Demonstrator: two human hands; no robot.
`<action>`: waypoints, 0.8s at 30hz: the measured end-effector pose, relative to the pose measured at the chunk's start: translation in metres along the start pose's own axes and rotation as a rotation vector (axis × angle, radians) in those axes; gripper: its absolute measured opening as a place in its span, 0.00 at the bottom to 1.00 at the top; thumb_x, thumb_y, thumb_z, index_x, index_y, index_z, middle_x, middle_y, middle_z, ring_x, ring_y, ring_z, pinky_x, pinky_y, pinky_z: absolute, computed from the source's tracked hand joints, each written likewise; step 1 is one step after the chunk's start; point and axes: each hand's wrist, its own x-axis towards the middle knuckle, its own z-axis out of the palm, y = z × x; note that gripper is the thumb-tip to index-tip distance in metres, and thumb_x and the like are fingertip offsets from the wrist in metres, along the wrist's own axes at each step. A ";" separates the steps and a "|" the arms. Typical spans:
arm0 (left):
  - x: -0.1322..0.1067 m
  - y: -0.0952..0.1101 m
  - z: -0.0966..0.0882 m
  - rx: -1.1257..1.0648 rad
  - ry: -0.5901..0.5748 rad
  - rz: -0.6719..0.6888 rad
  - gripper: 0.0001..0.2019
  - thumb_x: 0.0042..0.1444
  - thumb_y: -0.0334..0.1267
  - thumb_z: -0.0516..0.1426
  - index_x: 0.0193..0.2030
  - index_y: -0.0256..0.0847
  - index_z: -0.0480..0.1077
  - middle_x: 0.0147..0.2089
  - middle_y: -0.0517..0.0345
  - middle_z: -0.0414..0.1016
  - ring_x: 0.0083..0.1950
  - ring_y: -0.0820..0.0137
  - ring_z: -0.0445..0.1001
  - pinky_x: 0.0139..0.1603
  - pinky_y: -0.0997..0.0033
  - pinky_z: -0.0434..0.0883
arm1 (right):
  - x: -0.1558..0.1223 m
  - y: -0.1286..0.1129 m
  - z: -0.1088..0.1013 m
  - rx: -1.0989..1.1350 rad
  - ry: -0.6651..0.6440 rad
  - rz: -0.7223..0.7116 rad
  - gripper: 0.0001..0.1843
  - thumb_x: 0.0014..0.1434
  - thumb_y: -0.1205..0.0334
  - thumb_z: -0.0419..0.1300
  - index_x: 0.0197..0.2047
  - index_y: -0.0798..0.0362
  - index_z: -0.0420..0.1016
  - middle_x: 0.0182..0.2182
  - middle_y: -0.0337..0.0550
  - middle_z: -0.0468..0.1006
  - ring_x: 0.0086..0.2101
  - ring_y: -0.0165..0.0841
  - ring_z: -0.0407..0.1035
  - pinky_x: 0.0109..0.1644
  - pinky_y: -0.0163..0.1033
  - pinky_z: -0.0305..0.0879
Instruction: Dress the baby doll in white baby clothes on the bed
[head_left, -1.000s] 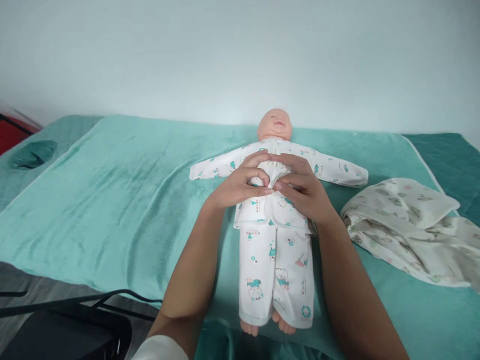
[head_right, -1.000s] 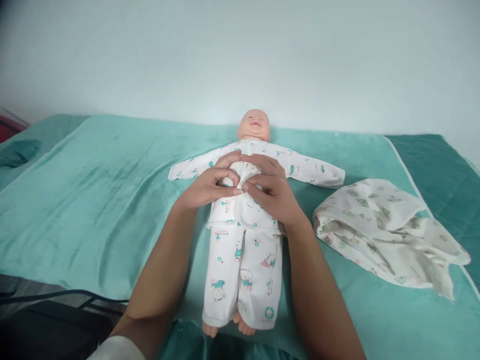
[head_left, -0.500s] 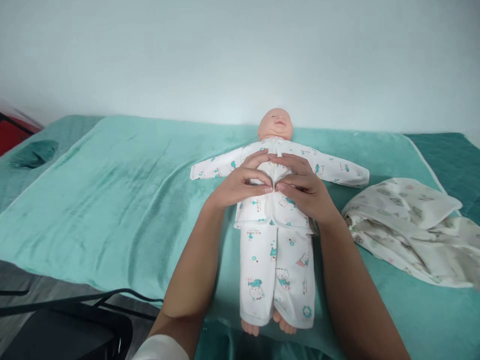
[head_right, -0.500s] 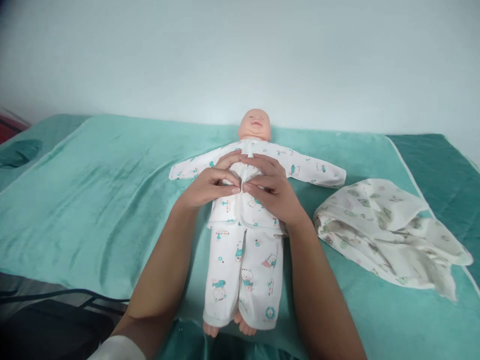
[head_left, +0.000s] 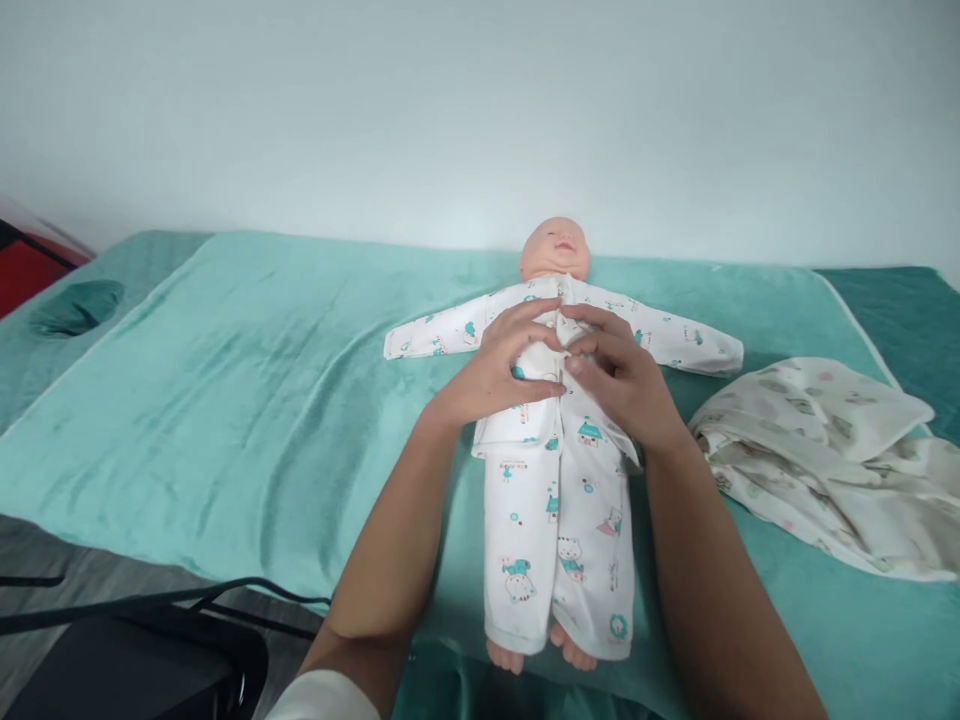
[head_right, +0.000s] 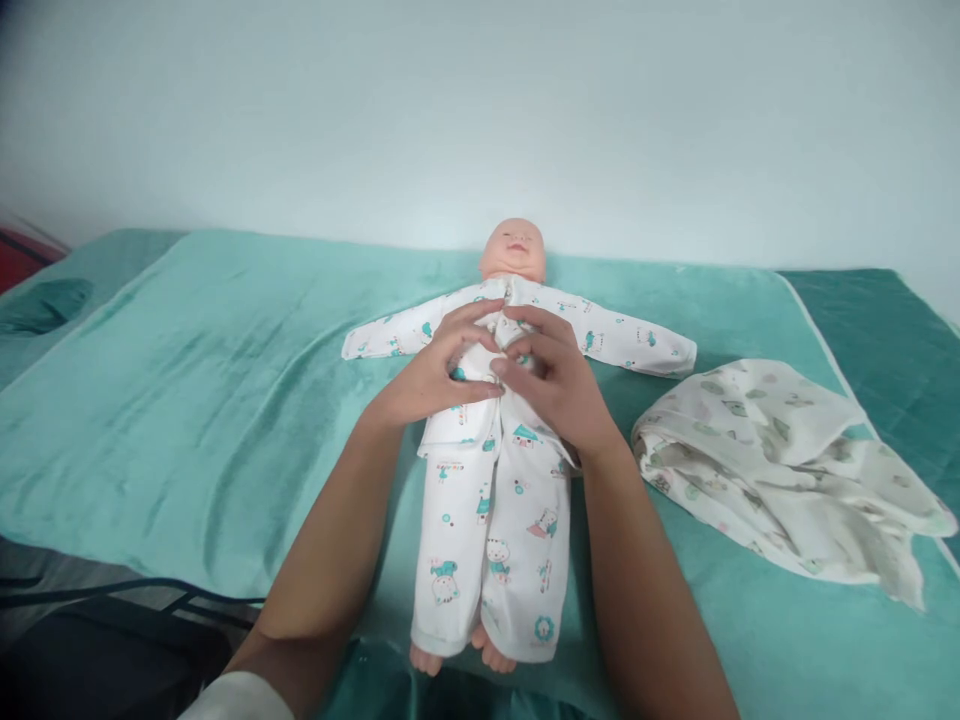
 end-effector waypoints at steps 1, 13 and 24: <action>0.000 0.001 0.001 0.006 0.006 -0.014 0.14 0.54 0.36 0.68 0.46 0.50 0.72 0.76 0.56 0.59 0.78 0.56 0.55 0.77 0.42 0.57 | 0.000 -0.001 0.000 -0.049 -0.022 -0.016 0.07 0.60 0.52 0.69 0.34 0.44 0.78 0.63 0.41 0.72 0.66 0.46 0.61 0.72 0.61 0.57; -0.002 0.002 0.005 -0.020 0.033 -0.063 0.05 0.56 0.31 0.63 0.33 0.44 0.72 0.76 0.59 0.60 0.78 0.58 0.55 0.77 0.44 0.56 | -0.006 -0.016 0.012 -0.251 -0.035 -0.046 0.11 0.60 0.58 0.67 0.34 0.47 0.68 0.65 0.46 0.68 0.70 0.48 0.55 0.73 0.61 0.52; 0.000 0.004 0.001 -0.236 0.046 -0.116 0.08 0.55 0.42 0.68 0.30 0.45 0.76 0.72 0.59 0.67 0.76 0.55 0.59 0.75 0.47 0.60 | -0.003 -0.013 0.003 0.159 0.095 0.182 0.06 0.59 0.59 0.62 0.31 0.48 0.70 0.62 0.41 0.75 0.62 0.44 0.67 0.65 0.54 0.66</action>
